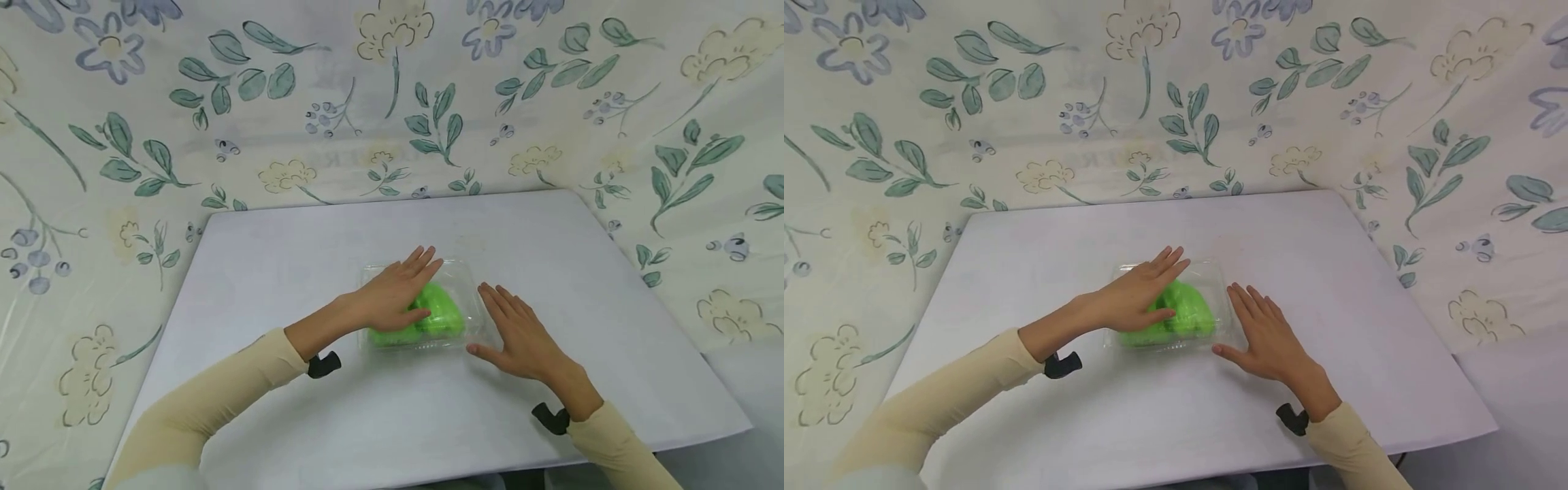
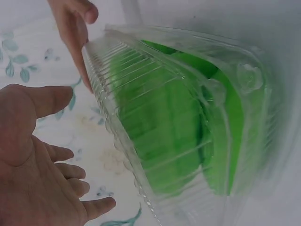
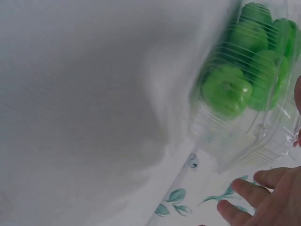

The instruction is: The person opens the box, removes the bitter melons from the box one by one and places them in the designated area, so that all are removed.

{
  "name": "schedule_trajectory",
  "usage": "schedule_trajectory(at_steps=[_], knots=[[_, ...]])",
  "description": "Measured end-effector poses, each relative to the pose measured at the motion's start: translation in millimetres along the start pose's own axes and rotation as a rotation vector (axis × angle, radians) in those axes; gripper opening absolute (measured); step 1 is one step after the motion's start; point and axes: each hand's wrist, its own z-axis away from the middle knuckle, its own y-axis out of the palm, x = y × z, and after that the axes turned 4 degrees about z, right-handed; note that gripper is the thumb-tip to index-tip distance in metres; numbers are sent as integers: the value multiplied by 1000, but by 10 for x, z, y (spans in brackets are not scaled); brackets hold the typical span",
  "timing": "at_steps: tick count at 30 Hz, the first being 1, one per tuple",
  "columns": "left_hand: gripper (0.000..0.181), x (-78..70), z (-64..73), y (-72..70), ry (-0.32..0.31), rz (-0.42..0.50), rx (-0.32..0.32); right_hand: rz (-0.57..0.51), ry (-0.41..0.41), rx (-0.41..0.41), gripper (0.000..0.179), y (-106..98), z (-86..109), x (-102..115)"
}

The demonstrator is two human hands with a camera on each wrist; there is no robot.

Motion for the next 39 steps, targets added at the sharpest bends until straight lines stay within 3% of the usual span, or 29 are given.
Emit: schedule_trajectory(at_steps=[13,21,29,39], knots=[[99,-217,-428,217,42,-130,136,-37,52,25,94,219,75,-17],[111,-228,-522,413,10,-264,177,-45,32,3,88,266,53,0],[107,-221,-519,529,25,-314,102,-86,40,15,86,284,57,5],[103,-263,-506,574,38,-320,49,-258,69,26,87,354,64,20]])
